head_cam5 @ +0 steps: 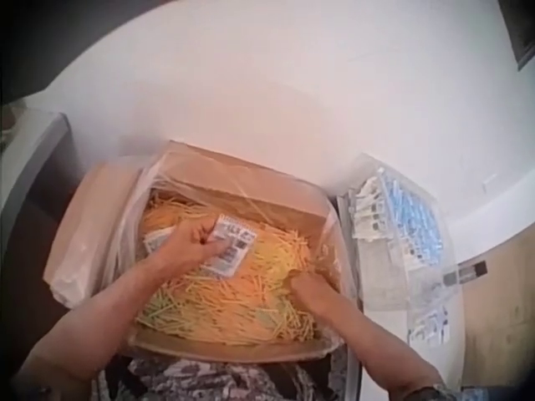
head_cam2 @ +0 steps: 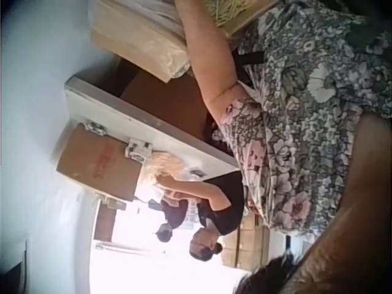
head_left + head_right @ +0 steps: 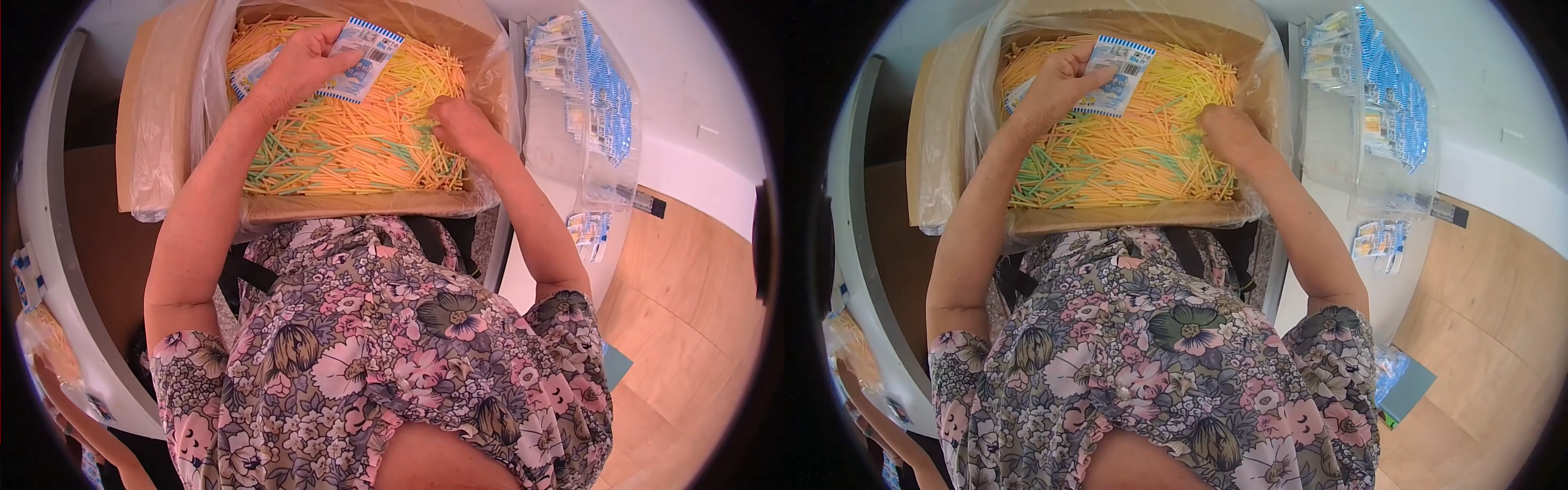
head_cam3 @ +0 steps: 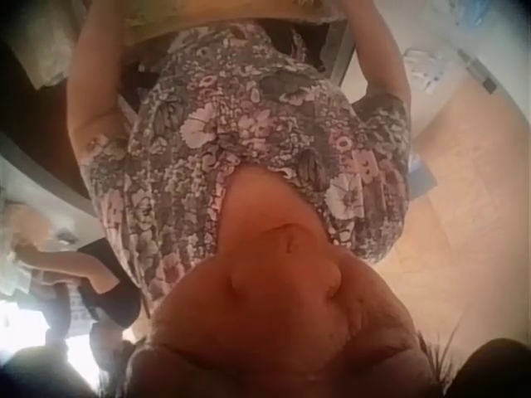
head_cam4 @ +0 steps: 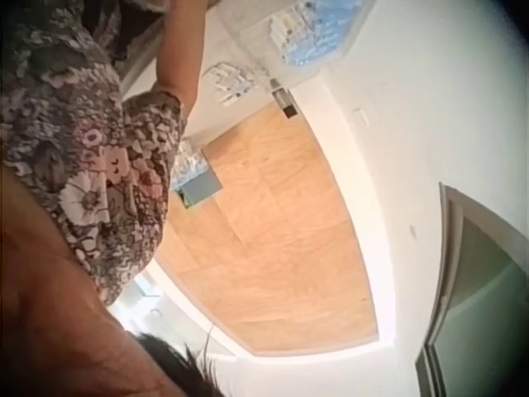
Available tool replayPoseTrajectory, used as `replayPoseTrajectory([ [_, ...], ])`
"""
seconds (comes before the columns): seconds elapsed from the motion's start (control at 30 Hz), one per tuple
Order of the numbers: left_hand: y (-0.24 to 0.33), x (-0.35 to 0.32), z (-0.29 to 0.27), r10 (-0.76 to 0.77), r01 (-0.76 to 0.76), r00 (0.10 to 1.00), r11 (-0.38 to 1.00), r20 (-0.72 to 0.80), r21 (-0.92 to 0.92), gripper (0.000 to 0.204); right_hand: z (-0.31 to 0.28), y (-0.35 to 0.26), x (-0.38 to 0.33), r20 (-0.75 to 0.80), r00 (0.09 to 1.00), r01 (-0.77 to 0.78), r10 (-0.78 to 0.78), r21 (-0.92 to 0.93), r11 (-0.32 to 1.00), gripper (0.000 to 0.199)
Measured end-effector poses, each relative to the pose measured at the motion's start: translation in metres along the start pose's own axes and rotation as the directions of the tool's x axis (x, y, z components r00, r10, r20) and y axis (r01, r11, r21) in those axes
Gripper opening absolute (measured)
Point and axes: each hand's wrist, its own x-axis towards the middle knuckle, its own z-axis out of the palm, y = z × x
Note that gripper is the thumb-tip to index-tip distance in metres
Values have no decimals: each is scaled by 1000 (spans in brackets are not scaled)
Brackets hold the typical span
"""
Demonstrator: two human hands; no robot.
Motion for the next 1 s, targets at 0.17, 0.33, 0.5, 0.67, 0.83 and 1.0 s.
replayPoseTrajectory([
  [0.17, -2, -5, 2, -63, 65, 997, 997, 50, -46, 20, -9, -2, 4, 45, 997, -60, 60, -1, 998, 8],
  [0.33, -12, -4, 0, -106, 107, 988, 994, 109, -6, 25, -24, -1, 0, -104, 994, -40, 34, -51, 998, 8],
  [0.5, 3, -11, 10, -230, 220, 922, 973, 311, 68, 33, -70, -17, -3, 32, 903, -283, 429, 795, 536, 12],
  [0.67, 23, -20, 38, -179, 219, 851, 976, 494, -24, 26, -65, -58, 12, 14, 946, -137, 323, 922, 363, 13],
  [0.83, 9, -16, 34, -260, 184, 856, 961, 446, 207, 20, -54, -63, 22, -33, 963, -76, 266, 918, 390, 25],
  [1.0, 6, -20, 36, 13, -103, 922, 972, 388, 213, 15, -36, -72, 14, -363, 922, 212, 132, 761, 613, 36],
])
